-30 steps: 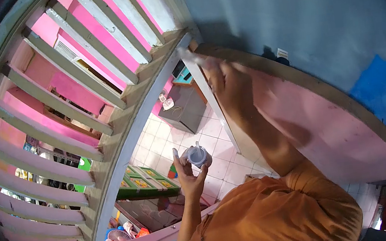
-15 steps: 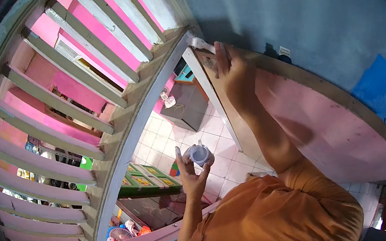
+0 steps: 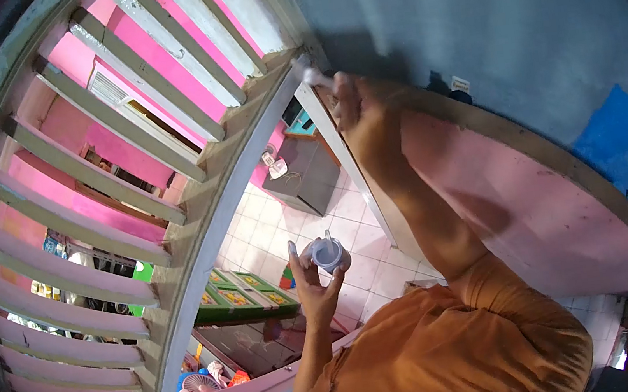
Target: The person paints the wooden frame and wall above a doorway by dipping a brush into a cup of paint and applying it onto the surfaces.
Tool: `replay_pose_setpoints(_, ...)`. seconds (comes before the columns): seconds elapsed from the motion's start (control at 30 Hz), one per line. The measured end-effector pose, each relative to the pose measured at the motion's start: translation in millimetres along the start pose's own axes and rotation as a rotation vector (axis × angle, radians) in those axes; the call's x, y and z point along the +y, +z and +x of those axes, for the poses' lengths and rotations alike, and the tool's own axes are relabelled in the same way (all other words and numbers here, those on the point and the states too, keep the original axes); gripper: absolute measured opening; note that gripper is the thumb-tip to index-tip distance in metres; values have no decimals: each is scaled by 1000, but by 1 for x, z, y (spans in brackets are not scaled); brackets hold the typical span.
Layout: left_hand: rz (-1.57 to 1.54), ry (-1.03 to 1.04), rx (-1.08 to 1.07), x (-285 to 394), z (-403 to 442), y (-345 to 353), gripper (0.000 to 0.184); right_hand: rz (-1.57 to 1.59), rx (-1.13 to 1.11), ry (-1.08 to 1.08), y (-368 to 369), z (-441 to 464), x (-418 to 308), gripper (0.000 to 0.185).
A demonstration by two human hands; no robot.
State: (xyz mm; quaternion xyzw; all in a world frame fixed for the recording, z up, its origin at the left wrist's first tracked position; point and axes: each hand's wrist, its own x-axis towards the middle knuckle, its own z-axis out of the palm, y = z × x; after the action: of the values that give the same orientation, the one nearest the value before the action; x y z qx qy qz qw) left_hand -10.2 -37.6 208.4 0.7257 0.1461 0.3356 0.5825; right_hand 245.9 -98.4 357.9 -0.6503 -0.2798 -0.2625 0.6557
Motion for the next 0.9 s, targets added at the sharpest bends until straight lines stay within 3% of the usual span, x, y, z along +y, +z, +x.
replay_pose_setpoints(0.03,1,-5,4,0,0,0,107,-72,-32,-43,3,-5,0,29)
replay_pose_setpoints(0.07,-1,-4,2,0,0,1,107,-133,148,-359,2,-6,-11,29)
replay_pose_setpoints(0.13,-2,-26,16,0,0,2,107,48,-129,-14,-9,-34,-28,27)
replay_pose_setpoints(0.17,-4,-26,17,-1,1,2,107,130,-131,20,-11,-39,-27,26)
replay_pose_setpoints(0.3,-33,-25,15,-1,-1,1,106,-85,-27,19,-16,-1,-1,28)
replay_pose_setpoints(0.37,-23,-18,13,1,2,1,105,-128,122,-156,-12,17,14,30)
replay_pose_setpoints(0.4,-29,-27,12,2,1,2,105,-165,144,-79,-6,20,15,35)
replay_pose_setpoints(0.53,-11,-13,-7,1,0,2,106,-238,160,-34,11,24,16,40)
replay_pose_setpoints(0.63,-10,-27,3,2,1,2,106,-109,-10,75,6,15,7,39)
replay_pose_setpoints(0.73,-29,12,2,-4,2,-1,107,-4,-77,36,-8,5,-13,38)
replay_pose_setpoints(0.8,-27,4,2,-2,2,0,106,-69,43,-52,-14,13,-10,39)
replay_pose_setpoints(0.9,-7,24,-20,-2,3,-3,104,-187,91,37,-4,32,6,40)
